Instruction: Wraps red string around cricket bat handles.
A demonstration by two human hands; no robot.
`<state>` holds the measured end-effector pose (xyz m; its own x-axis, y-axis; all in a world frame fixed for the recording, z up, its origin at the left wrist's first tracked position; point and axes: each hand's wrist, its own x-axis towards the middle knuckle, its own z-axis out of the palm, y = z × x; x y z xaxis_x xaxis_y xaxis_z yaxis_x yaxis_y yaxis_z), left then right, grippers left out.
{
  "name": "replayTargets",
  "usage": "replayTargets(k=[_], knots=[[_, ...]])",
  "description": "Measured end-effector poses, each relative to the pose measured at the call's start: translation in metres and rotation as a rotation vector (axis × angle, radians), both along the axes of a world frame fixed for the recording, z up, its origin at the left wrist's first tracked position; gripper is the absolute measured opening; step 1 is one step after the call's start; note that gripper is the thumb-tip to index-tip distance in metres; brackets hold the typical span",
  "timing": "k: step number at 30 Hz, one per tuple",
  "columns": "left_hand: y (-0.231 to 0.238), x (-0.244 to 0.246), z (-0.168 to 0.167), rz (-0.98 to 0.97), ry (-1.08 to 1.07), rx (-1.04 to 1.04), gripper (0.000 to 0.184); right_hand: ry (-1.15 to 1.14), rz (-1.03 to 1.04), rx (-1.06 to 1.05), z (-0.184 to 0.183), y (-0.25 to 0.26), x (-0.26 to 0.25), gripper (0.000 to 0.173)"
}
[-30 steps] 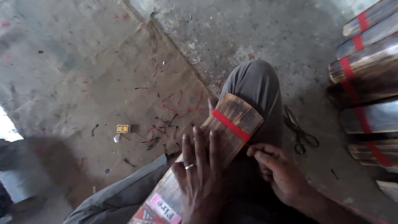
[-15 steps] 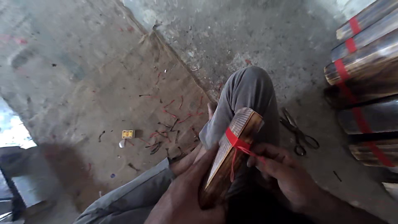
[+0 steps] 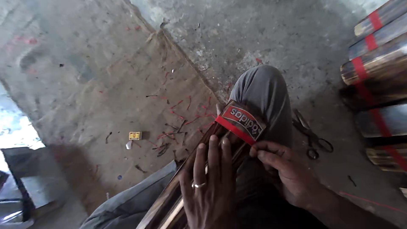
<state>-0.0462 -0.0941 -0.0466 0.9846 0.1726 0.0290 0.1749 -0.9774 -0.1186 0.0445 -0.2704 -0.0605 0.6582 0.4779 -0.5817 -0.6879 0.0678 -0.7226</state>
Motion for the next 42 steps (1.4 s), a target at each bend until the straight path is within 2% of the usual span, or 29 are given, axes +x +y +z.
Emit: replayTargets(k=[5, 11, 16, 19, 22, 26, 28, 30, 32, 34, 36, 37, 38, 40, 42], knots=[[0.001, 0.003, -0.001, -0.016, -0.007, 0.035, 0.076, 0.066, -0.087, 0.067, -0.011, -0.027, -0.019, 0.019], [0.001, 0.011, 0.0, -0.039, 0.015, -0.007, 0.063, 0.21, -0.118, 0.112, -0.019, -0.028, -0.026, 0.019], [0.011, 0.017, 0.005, -0.04, 0.018, -0.08, 0.066, 0.198, -0.121, 0.149, -0.02, -0.023, -0.023, 0.02], [0.029, 0.026, 0.026, -0.06, 0.109, -0.272, 0.078, 0.123, -0.045, 0.176, -0.012, -0.019, -0.017, 0.018], [0.052, 0.031, 0.048, -0.068, 0.263, -0.638, 0.098, 0.014, 0.005, 0.235, 0.006, -0.01, -0.012, 0.017], [0.072, 0.033, 0.05, -0.066, 0.459, -1.183, 0.099, -0.112, 0.008, 0.296, 0.023, -0.003, -0.008, 0.018], [0.077, 0.032, 0.043, -0.026, 0.485, -1.313, 0.091, -0.144, 0.014, 0.233, 0.022, 0.0, -0.006, 0.019], [0.08, 0.029, 0.044, 0.002, 0.347, -1.195, 0.076, -0.141, 0.046, 0.153, 0.016, 0.004, -0.001, 0.02], [0.073, 0.023, 0.049, -0.004, 0.109, -0.818, 0.064, -0.144, 0.071, 0.105, 0.007, 0.007, 0.003, 0.021], [0.052, 0.013, 0.033, 0.008, 0.007, -0.492, 0.071, -0.128, 0.061, 0.055, 0.002, 0.011, 0.005, 0.022], [0.025, 0.002, 0.0, 0.053, 0.068, -0.284, 0.097, -0.099, 0.04, -0.007, -0.004, 0.012, 0.002, 0.021], [0.016, -0.002, -0.017, 0.081, 0.072, -0.215, 0.1, -0.083, 0.025, -0.023, -0.008, 0.009, -0.002, 0.021], [0.011, -0.004, -0.028, 0.098, 0.052, -0.175, 0.095, -0.061, 0.006, -0.042, -0.011, 0.004, -0.006, 0.021], [0.008, -0.003, -0.034, 0.104, 0.021, -0.154, 0.088, -0.021, -0.031, -0.071, -0.015, -0.008, -0.012, 0.021], [0.009, -0.002, -0.032, 0.111, 0.025, -0.172, 0.092, 0.011, -0.051, -0.073, -0.015, -0.019, -0.015, 0.021]])
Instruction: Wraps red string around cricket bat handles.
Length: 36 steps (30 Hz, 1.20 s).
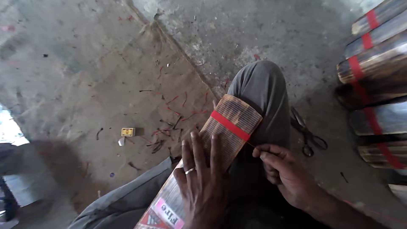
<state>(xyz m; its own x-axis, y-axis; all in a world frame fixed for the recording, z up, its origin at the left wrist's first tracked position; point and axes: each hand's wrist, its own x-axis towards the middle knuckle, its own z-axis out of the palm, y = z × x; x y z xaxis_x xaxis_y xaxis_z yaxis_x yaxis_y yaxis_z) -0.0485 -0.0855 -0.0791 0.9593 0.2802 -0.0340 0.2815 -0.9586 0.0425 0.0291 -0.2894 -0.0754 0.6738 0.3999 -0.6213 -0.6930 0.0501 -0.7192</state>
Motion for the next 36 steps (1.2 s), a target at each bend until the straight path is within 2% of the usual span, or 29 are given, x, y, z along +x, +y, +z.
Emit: replayTargets(k=[3, 6, 8, 12, 15, 17, 19, 20, 22, 25, 27, 29, 33, 36], knots=[[0.006, 0.001, 0.003, -0.01, 0.006, -0.016, 0.093, 0.016, -0.034, 0.015, -0.001, -0.004, -0.001, 0.019], [0.018, 0.002, 0.016, -0.025, 0.07, -0.158, 0.101, -0.037, 0.033, 0.046, 0.002, -0.004, 0.002, 0.019], [0.031, 0.002, 0.035, -0.052, 0.173, -0.342, 0.106, -0.083, 0.072, 0.099, 0.011, 0.0, 0.006, 0.019], [0.057, 0.006, 0.08, -0.043, 0.484, -0.897, 0.11, -0.138, 0.113, 0.249, 0.034, 0.009, 0.012, 0.017], [0.069, 0.012, 0.09, -0.048, 0.609, -1.194, 0.1, -0.139, 0.126, 0.327, 0.043, 0.013, 0.014, 0.017], [0.077, 0.011, 0.085, -0.017, 0.608, -1.263, 0.086, -0.09, 0.122, 0.297, 0.044, 0.016, 0.016, 0.018], [0.082, 0.004, 0.081, 0.01, 0.396, -1.172, 0.072, -0.056, 0.115, 0.214, 0.038, 0.019, 0.019, 0.018], [0.082, 0.002, 0.085, -0.004, 0.274, -1.013, 0.069, -0.056, 0.12, 0.195, 0.033, 0.019, 0.021, 0.019], [0.063, -0.001, 0.089, -0.066, 0.073, -0.557, 0.068, -0.041, 0.127, 0.179, 0.024, 0.018, 0.024, 0.021], [0.01, -0.004, 0.067, -0.115, 0.043, -0.061, 0.093, -0.019, 0.109, 0.134, 0.019, 0.024, 0.023, 0.021], [-0.007, -0.005, 0.041, -0.095, 0.024, 0.12, 0.087, 0.002, 0.064, 0.087, 0.019, 0.025, 0.019, 0.019], [-0.008, -0.001, 0.03, -0.098, -0.029, 0.208, 0.077, 0.034, 0.015, 0.083, 0.015, 0.016, 0.014, 0.018], [-0.006, 0.002, 0.028, -0.095, -0.026, 0.21, 0.079, 0.071, -0.011, 0.129, 0.006, -0.006, 0.001, 0.018], [-0.007, 0.007, 0.031, -0.109, 0.014, 0.194, 0.072, 0.132, -0.011, 0.145, -0.001, -0.013, -0.007, 0.018]])
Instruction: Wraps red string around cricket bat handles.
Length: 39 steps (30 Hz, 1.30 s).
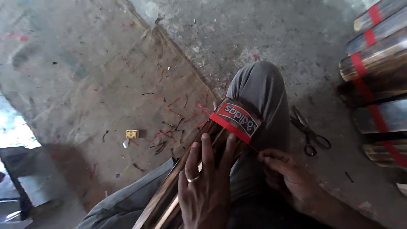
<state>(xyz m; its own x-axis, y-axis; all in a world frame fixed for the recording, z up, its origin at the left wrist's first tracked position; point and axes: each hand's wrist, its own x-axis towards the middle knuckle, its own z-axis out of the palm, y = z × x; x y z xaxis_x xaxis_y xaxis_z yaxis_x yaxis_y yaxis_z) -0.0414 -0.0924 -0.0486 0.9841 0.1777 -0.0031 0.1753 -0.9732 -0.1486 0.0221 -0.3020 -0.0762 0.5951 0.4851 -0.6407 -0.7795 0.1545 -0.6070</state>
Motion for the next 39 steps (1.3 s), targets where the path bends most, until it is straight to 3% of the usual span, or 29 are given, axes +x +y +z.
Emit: replayTargets(k=[3, 8, 11, 14, 17, 19, 21, 23, 26, 28, 35, 39], knots=[[0.001, 0.006, 0.003, -0.009, 0.018, -0.001, 0.064, 0.06, -0.037, -0.016, -0.001, 0.003, 0.001, 0.018], [0.016, 0.014, 0.015, -0.018, 0.028, -0.14, 0.073, 0.012, -0.004, 0.035, 0.002, 0.009, 0.004, 0.019], [0.036, 0.021, 0.039, -0.043, 0.136, -0.419, 0.088, -0.085, 0.052, 0.104, 0.012, 0.016, 0.007, 0.018], [0.058, 0.026, 0.058, -0.061, 0.302, -0.842, 0.103, -0.205, 0.059, 0.2, 0.029, 0.023, 0.011, 0.018], [0.072, 0.029, 0.055, -0.098, 0.427, -1.197, 0.101, -0.28, 0.027, 0.251, 0.043, 0.027, 0.015, 0.018], [0.074, 0.028, 0.047, -0.041, 0.443, -1.276, 0.09, -0.284, 0.033, 0.197, 0.04, 0.029, 0.017, 0.018], [0.073, 0.024, 0.045, 0.006, 0.265, -1.103, 0.075, -0.267, 0.062, 0.087, 0.03, 0.032, 0.021, 0.021], [0.06, 0.015, 0.04, 0.024, 0.061, -0.762, 0.071, -0.252, 0.068, -0.001, 0.021, 0.034, 0.024, 0.022], [0.015, -0.006, 0.008, 0.032, 0.027, -0.359, 0.094, -0.29, 0.074, -0.07, 0.014, 0.033, 0.021, 0.022], [-0.005, -0.015, -0.018, 0.074, 0.033, -0.199, 0.1, -0.286, 0.066, -0.084, 0.009, 0.025, 0.014, 0.022], [-0.003, -0.013, -0.027, 0.083, 0.006, -0.166, 0.1, -0.195, -0.042, -0.108, -0.006, -0.011, -0.005, 0.02], [0.009, -0.01, -0.009, 0.07, 0.06, -0.319, 0.103, -0.233, -0.008, -0.065, 0.001, -0.007, 0.001, 0.02]])
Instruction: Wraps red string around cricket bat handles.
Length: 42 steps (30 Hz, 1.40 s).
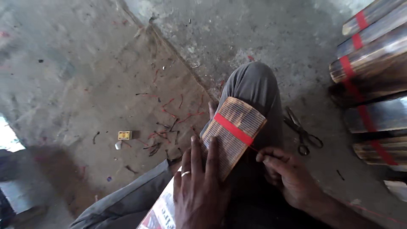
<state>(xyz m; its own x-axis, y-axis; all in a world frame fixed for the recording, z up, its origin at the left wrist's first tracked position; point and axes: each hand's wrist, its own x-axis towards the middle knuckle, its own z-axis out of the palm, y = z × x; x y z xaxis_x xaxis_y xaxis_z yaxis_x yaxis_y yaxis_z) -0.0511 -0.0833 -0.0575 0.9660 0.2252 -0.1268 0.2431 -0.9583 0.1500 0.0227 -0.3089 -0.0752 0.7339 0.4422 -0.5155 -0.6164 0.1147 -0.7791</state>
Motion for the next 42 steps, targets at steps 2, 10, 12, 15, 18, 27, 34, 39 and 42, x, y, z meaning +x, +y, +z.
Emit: replayTargets(k=[2, 10, 12, 15, 18, 27, 34, 39, 42], knots=[[0.014, 0.001, 0.02, -0.024, 0.088, -0.172, 0.107, -0.026, 0.041, 0.037, 0.011, 0.006, 0.005, 0.019], [0.066, 0.008, 0.071, -0.009, 0.528, -1.101, 0.089, -0.056, 0.123, 0.319, 0.044, 0.029, 0.018, 0.019], [0.069, 0.003, 0.069, 0.033, 0.374, -1.014, 0.077, 0.003, 0.12, 0.244, 0.037, 0.033, 0.02, 0.02], [0.043, -0.002, 0.07, -0.038, 0.015, -0.425, 0.072, 0.011, 0.125, 0.148, 0.03, 0.037, 0.028, 0.022], [-0.009, -0.006, 0.047, -0.09, -0.086, 0.098, 0.091, 0.054, 0.093, 0.062, 0.03, 0.042, 0.027, 0.02], [-0.021, 0.005, 0.019, -0.082, -0.072, 0.283, 0.08, 0.081, -0.003, 0.067, 0.004, 0.003, 0.001, 0.019], [-0.025, 0.008, 0.02, -0.112, -0.029, 0.269, 0.07, 0.247, -0.044, 0.128, -0.011, -0.001, -0.009, 0.021], [-0.016, 0.015, 0.02, -0.1, -0.097, 0.213, 0.067, 0.241, -0.034, 0.193, -0.01, 0.002, -0.007, 0.02], [0.006, 0.024, 0.042, -0.145, -0.012, 0.013, 0.08, 0.15, 0.039, 0.22, 0.002, 0.008, -0.002, 0.019]])
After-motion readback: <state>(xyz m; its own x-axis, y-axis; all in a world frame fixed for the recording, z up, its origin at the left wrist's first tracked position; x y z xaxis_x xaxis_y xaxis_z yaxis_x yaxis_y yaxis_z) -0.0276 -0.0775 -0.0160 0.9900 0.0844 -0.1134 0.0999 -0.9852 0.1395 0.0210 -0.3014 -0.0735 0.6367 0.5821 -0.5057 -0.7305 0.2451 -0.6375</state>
